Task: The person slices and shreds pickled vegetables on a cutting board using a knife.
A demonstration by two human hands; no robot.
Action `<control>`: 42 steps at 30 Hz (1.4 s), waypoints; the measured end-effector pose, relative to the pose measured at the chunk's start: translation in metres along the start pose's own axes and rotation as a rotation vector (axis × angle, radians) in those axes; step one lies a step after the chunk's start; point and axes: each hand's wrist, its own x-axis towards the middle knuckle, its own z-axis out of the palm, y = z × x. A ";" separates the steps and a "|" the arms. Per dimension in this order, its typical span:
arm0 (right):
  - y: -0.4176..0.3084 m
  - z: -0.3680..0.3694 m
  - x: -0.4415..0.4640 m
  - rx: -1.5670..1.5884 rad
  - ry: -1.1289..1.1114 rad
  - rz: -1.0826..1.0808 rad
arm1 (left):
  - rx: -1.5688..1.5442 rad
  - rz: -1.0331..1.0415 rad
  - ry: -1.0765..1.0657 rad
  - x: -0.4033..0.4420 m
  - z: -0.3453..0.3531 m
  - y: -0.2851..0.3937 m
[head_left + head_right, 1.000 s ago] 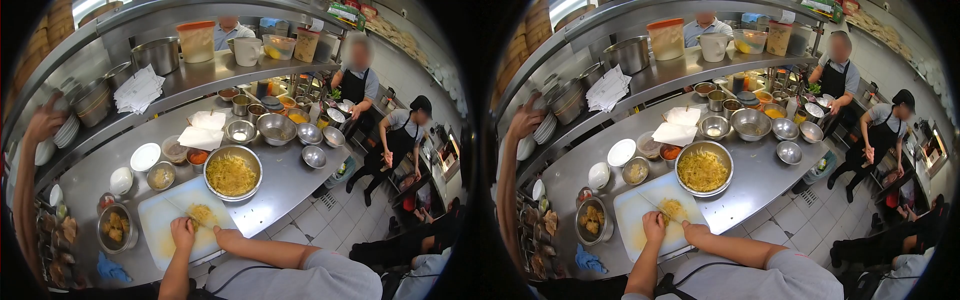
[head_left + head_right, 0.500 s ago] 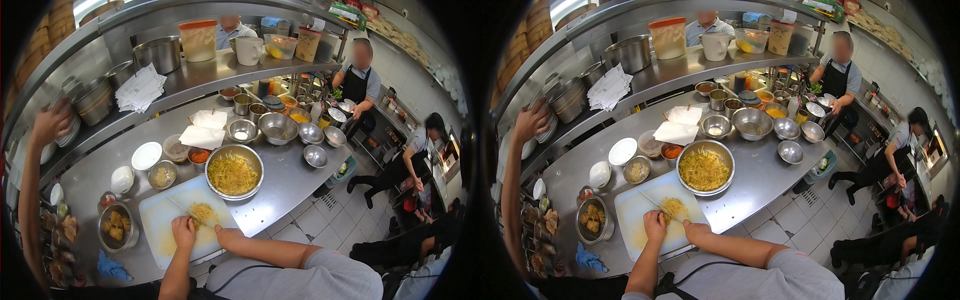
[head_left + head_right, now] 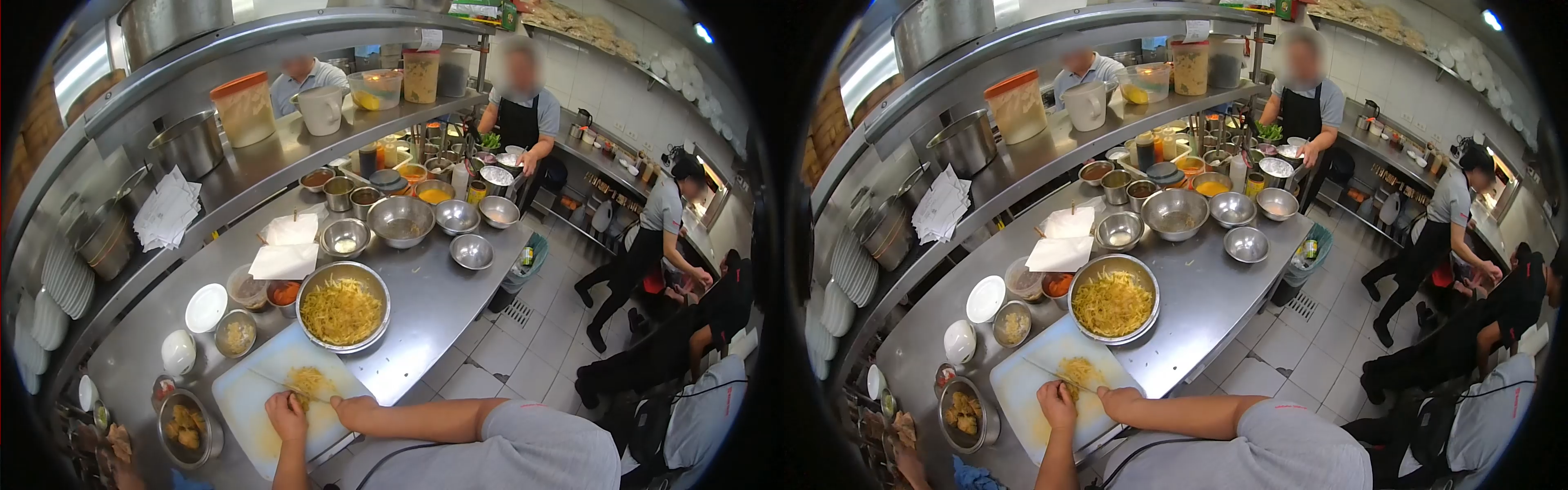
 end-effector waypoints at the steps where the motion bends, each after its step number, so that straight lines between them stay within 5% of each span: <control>1: -0.001 0.000 0.000 -0.024 -0.004 0.006 | -0.004 0.022 0.018 -0.001 -0.001 0.001; 42: 0.000 -0.003 -0.001 -0.017 -0.033 0.019 | 0.014 -0.006 -0.015 0.002 -0.003 0.005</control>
